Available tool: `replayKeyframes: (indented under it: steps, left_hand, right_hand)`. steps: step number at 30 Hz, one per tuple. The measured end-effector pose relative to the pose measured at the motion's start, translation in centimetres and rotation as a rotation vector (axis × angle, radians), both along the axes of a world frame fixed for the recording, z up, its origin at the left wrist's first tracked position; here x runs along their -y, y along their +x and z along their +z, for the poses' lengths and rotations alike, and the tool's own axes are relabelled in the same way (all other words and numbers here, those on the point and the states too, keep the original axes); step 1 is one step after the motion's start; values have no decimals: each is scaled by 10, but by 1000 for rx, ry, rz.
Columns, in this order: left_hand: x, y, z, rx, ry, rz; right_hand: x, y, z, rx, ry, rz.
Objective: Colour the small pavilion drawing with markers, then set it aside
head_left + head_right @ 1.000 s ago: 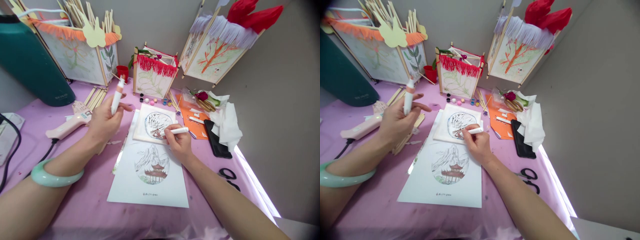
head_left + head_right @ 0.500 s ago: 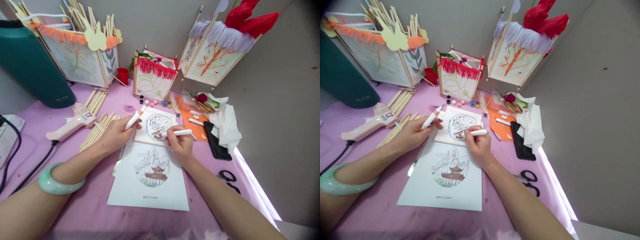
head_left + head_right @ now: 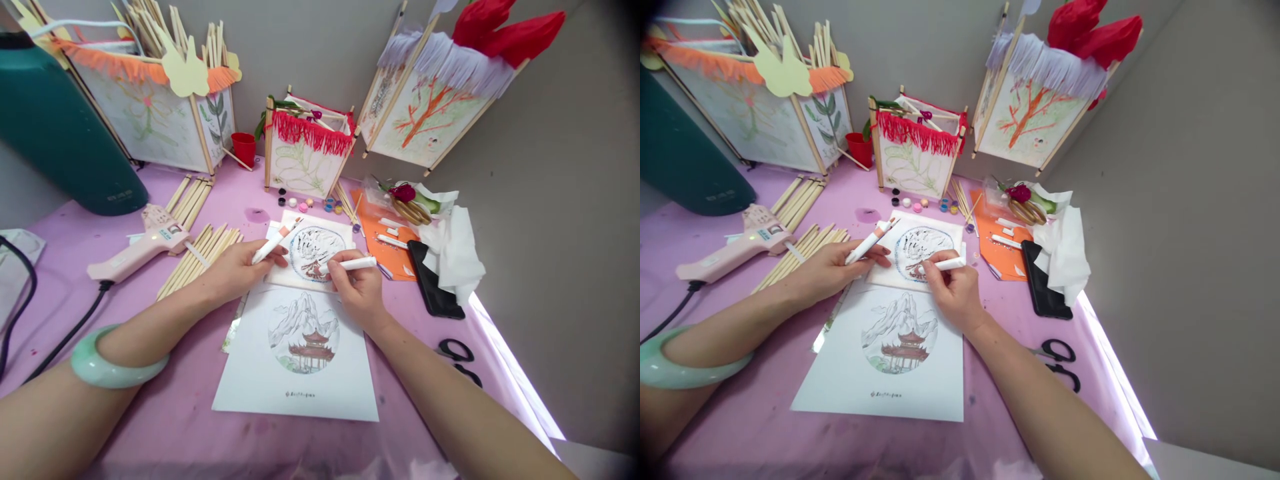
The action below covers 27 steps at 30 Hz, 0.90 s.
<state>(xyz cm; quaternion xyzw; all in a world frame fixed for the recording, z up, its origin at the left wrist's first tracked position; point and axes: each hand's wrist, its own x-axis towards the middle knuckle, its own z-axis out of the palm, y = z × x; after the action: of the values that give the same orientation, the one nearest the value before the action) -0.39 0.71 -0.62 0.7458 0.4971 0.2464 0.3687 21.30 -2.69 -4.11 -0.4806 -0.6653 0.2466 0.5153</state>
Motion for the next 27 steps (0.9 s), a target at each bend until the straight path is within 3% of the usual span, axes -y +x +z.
replayKeyframes:
  steps: [27]
  left_hand:
    - [2, 0, 3, -3, -20, -9]
  right_hand:
    - [0, 0, 0, 11, -28, 31]
